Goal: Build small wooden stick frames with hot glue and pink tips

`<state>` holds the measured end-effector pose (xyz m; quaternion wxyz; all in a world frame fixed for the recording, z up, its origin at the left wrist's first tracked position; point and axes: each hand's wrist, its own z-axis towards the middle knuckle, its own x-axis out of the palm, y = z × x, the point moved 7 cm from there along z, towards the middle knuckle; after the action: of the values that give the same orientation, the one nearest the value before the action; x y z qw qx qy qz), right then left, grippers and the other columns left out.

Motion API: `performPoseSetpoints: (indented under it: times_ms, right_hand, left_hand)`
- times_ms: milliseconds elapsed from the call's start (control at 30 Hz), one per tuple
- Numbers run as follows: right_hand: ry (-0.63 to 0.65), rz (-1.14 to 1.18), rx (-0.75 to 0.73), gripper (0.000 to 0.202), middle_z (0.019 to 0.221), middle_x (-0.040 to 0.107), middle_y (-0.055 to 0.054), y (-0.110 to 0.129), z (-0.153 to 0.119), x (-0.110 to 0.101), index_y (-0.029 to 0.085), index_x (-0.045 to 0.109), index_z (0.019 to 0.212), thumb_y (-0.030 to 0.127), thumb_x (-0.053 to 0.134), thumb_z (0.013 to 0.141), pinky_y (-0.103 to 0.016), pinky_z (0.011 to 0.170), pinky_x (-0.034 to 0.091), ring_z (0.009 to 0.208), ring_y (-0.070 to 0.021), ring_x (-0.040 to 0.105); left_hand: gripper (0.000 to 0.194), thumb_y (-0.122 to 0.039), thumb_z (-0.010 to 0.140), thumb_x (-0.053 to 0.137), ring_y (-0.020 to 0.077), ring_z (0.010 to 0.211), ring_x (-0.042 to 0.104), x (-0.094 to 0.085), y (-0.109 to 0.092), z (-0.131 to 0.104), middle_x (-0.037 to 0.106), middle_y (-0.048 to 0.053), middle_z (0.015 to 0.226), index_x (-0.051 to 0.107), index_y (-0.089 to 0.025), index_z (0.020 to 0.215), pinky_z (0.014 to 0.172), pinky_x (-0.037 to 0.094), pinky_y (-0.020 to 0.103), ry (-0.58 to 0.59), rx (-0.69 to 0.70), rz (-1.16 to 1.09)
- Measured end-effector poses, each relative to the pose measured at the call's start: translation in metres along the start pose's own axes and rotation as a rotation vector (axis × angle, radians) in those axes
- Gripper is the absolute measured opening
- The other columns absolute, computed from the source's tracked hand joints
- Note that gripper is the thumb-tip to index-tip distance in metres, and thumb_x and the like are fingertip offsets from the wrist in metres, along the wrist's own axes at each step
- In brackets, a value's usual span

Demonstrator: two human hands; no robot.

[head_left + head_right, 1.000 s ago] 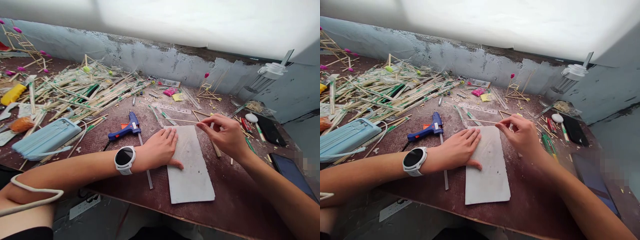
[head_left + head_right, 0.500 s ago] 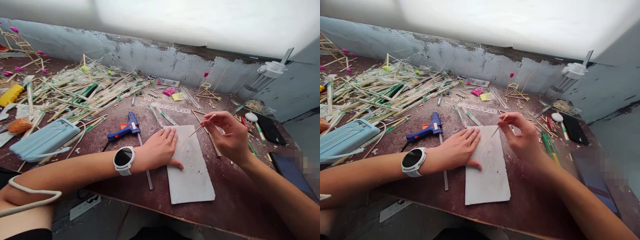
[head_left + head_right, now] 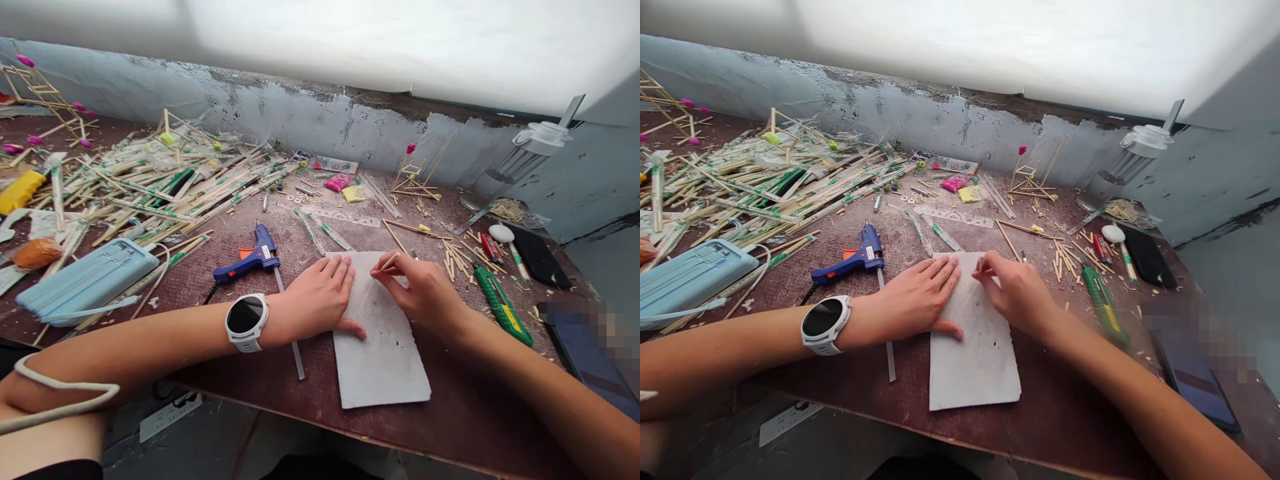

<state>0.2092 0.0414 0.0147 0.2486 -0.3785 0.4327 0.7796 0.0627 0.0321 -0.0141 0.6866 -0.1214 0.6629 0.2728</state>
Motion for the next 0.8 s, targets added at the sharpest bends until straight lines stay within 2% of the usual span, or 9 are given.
performPoseSetpoints:
  times_ms: [100,267,433,567,700,800]
  right_hand:
    - [0.060,-0.037,-0.025,0.003,0.091,0.081,-0.007,0.003,-0.001,0.005,0.024,0.061,0.098,0.021,0.059,0.099,-0.031,0.071,0.057,0.081,-0.0244,0.080]
    - [-0.014,-0.061,0.046,0.003,0.089,0.080,-0.007,-0.003,0.003,-0.001,0.024,0.058,0.101,0.022,0.060,0.099,-0.029,0.066,0.053,0.079,-0.0254,0.079]
    - [0.113,-0.023,-0.070,0.003,0.089,0.079,-0.008,0.010,0.001,0.012,0.023,0.058,0.102,0.021,0.055,0.101,-0.028,0.066,0.051,0.077,-0.0237,0.078]
    - [-0.027,-0.096,0.038,0.005,0.086,0.078,-0.008,0.004,0.001,0.003,0.023,0.056,0.098,0.019,0.058,0.099,-0.028,0.063,0.049,0.075,-0.0242,0.077]
    - [0.101,-0.091,-0.148,0.009,0.089,0.078,-0.008,0.020,-0.004,0.016,0.023,0.059,0.105,0.017,0.054,0.099,-0.027,0.062,0.048,0.073,-0.0225,0.076]
    - [0.014,-0.130,-0.069,0.008,0.083,0.076,-0.008,0.005,0.000,0.006,0.022,0.058,0.099,0.017,0.052,0.100,-0.027,0.060,0.046,0.069,-0.0221,0.074]
  left_hand:
    - [0.117,-0.091,0.086,0.039,0.0454,0.140,0.056,0.000,-0.001,0.000,0.054,0.037,0.148,0.056,0.010,0.144,0.116,0.043,0.050,0.001,0.011,0.019]
    - [0.118,-0.091,0.086,0.040,0.0461,0.141,0.055,0.000,0.000,0.000,0.053,0.037,0.149,0.055,0.011,0.144,0.117,0.042,0.050,0.016,0.006,0.014]
    - [0.113,-0.089,0.089,0.039,0.0446,0.141,0.056,-0.001,0.000,0.000,0.055,0.036,0.149,0.056,0.007,0.144,0.117,0.042,0.051,-0.007,0.023,0.027]
    - [0.113,-0.089,0.089,0.039,0.0453,0.140,0.056,-0.002,0.001,0.000,0.054,0.037,0.149,0.057,0.008,0.143,0.116,0.044,0.051,0.001,0.018,0.028]
    - [0.110,-0.087,0.089,0.043,0.0456,0.140,0.057,-0.003,-0.002,-0.001,0.055,0.038,0.148,0.058,0.009,0.141,0.116,0.044,0.052,-0.018,0.045,0.015]
    - [0.112,-0.086,0.088,0.047,0.0468,0.141,0.055,-0.004,0.000,0.000,0.053,0.039,0.148,0.057,0.011,0.142,0.117,0.043,0.053,-0.002,0.026,-0.013]
